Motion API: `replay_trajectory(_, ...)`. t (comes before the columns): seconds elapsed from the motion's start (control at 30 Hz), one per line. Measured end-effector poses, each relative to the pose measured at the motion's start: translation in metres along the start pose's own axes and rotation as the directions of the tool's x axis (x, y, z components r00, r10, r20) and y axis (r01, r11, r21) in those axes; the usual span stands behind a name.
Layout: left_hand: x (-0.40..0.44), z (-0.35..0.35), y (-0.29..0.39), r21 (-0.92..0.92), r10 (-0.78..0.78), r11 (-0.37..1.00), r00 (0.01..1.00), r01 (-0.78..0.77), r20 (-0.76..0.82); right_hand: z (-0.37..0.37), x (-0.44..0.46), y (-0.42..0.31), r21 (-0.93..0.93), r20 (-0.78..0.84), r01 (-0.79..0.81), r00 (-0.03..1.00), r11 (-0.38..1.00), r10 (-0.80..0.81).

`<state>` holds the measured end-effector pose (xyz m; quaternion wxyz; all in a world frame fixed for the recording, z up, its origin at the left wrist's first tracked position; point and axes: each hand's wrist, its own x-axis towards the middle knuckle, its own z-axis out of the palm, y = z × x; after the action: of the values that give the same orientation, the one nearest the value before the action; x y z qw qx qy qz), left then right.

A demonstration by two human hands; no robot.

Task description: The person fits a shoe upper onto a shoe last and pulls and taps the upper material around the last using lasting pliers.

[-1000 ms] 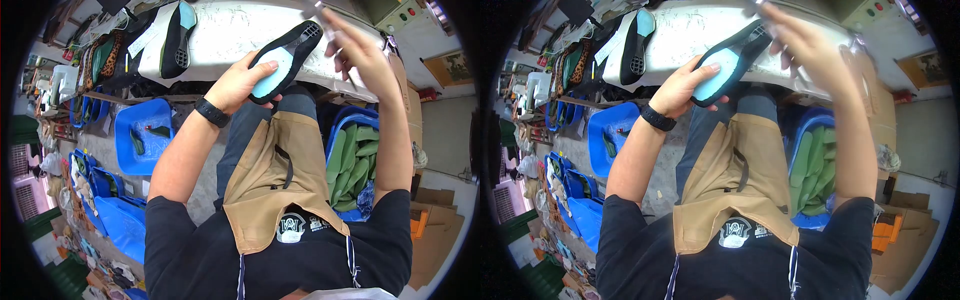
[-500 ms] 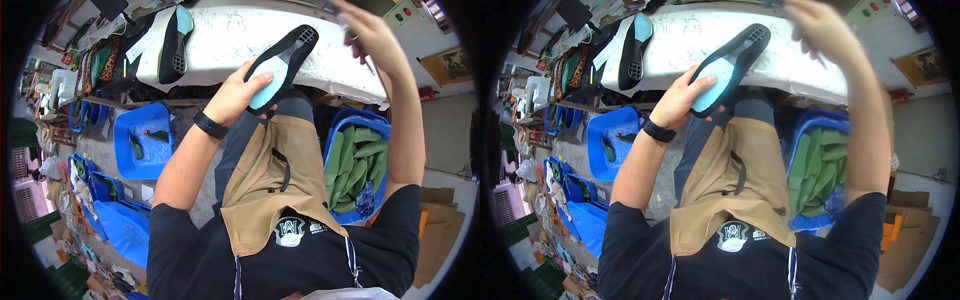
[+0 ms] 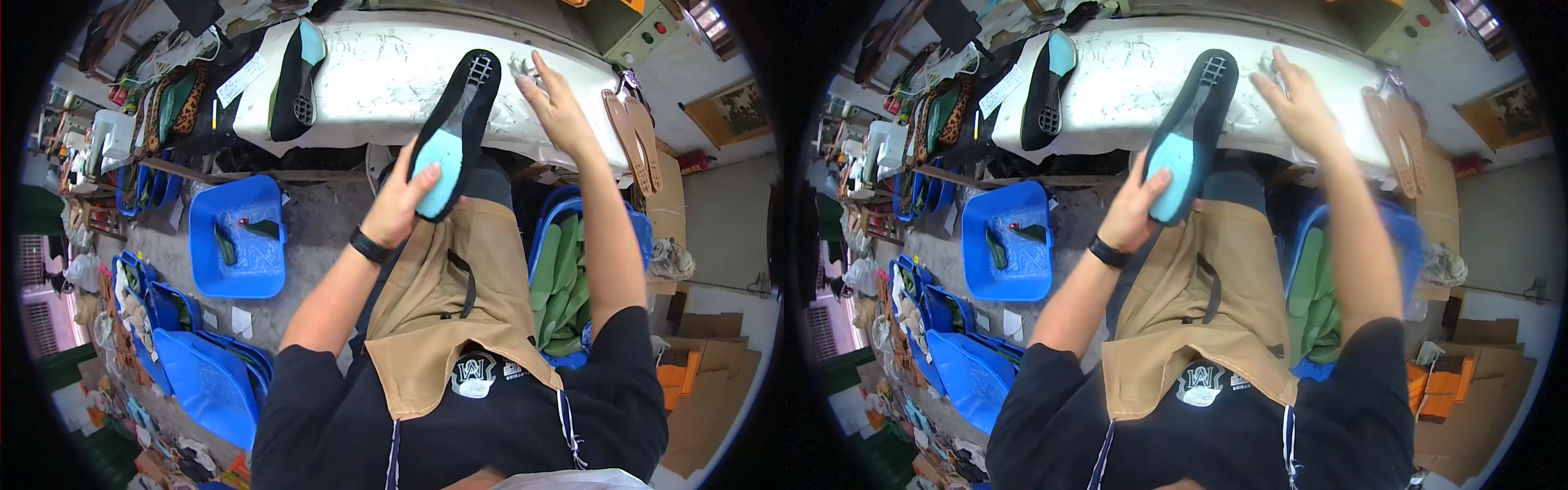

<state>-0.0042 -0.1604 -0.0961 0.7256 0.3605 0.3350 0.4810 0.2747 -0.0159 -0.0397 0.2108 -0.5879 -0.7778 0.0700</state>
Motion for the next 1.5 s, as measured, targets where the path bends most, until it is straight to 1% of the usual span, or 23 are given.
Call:
replay_trajectory(0.03,-0.012,0.005,-0.019,-0.079,0.022,0.997,1.000,-0.022,0.001,0.006,-0.018,-0.021,0.420,0.088,-0.132,0.991,0.898,0.104)
replay_trajectory(0.07,-0.021,0.007,-0.033,-0.157,0.035,0.987,0.999,-0.034,0.001,0.011,-0.038,-0.043,0.745,0.215,-0.275,0.961,0.608,0.172)
replay_trajectory(0.1,-0.023,0.005,-0.043,-0.159,0.014,0.987,1.000,-0.015,-0.007,0.016,-0.055,-0.069,0.762,0.271,-0.312,0.950,0.567,0.157)
replay_trajectory(0.13,-0.024,0.003,-0.053,-0.057,0.091,0.994,0.996,-0.090,0.015,0.021,-0.069,-0.087,0.775,0.327,-0.349,0.935,0.526,0.138)
replay_trajectory(0.17,-0.026,0.000,-0.062,0.041,0.161,0.986,0.986,-0.163,0.042,0.035,-0.085,-0.088,0.841,0.278,-0.275,0.958,0.466,0.065)
replay_trajectory(0.23,-0.034,-0.010,-0.078,0.234,0.281,0.925,0.954,-0.299,0.107,0.054,-0.118,-0.103,0.818,0.270,-0.208,0.962,0.537,-0.039)
replay_trajectory(0.27,-0.039,-0.015,-0.078,0.236,0.257,0.934,0.963,-0.269,0.082,0.060,-0.131,-0.108,0.819,0.300,-0.238,0.953,0.522,-0.037)
replay_trajectory(0.4,-0.034,-0.014,-0.038,0.342,0.243,0.889,0.946,-0.305,0.212,0.069,-0.164,-0.114,0.900,0.285,-0.180,0.932,0.397,-0.222)
replay_trajectory(0.43,-0.036,-0.011,-0.033,0.341,0.239,0.891,0.948,-0.301,0.211,0.067,-0.167,-0.112,0.899,0.289,-0.185,0.932,0.396,-0.220)
replay_trajectory(0.57,-0.048,0.008,-0.018,0.581,0.229,0.741,0.941,-0.335,0.251,0.047,-0.173,-0.101,0.875,0.288,-0.120,0.909,0.470,-0.303)
replay_trajectory(0.6,-0.051,0.013,-0.017,0.575,0.227,0.748,0.942,-0.331,0.247,0.044,-0.176,-0.100,0.871,0.297,-0.128,0.906,0.474,-0.300)
replay_trajectory(0.73,-0.059,0.027,-0.013,0.645,0.239,0.675,0.933,-0.358,0.268,0.033,-0.188,-0.099,0.817,0.429,-0.266,0.873,0.511,-0.230)
replay_trajectory(0.77,-0.060,0.028,-0.016,0.644,0.236,0.678,0.935,-0.353,0.264,0.032,-0.191,-0.099,0.816,0.434,-0.271,0.871,0.510,-0.230)
replay_trajectory(0.9,-0.061,0.033,-0.026,0.559,0.262,0.744,0.929,-0.366,0.260,0.031,-0.196,-0.098,0.900,0.370,-0.277,0.893,0.337,-0.255)
replay_trajectory(1.1,-0.056,0.035,-0.030,0.523,0.268,0.756,0.915,-0.394,0.301,0.033,-0.204,-0.102,0.900,0.389,-0.318,0.893,0.297,-0.226)
replay_trajectory(1.27,-0.052,0.034,-0.032,0.500,0.262,0.785,0.928,-0.365,0.266,0.037,-0.204,-0.101,0.893,0.370,-0.291,0.909,0.342,-0.193)
replay_trajectory(1.4,-0.044,0.029,-0.028,0.547,0.291,0.763,0.939,-0.345,0.185,0.060,-0.199,-0.097,0.926,0.359,-0.336,0.926,0.171,-0.120)
replay_trajectory(1.43,-0.038,0.025,-0.029,0.551,0.291,0.759,0.938,-0.347,0.190,0.069,-0.194,-0.095,0.929,0.352,-0.331,0.928,0.168,-0.120)
replay_trajectory(1.5,-0.021,0.008,-0.038,0.444,0.325,0.833,0.942,-0.329,0.088,0.092,-0.180,-0.091,0.913,0.314,-0.265,0.942,0.309,-0.119)
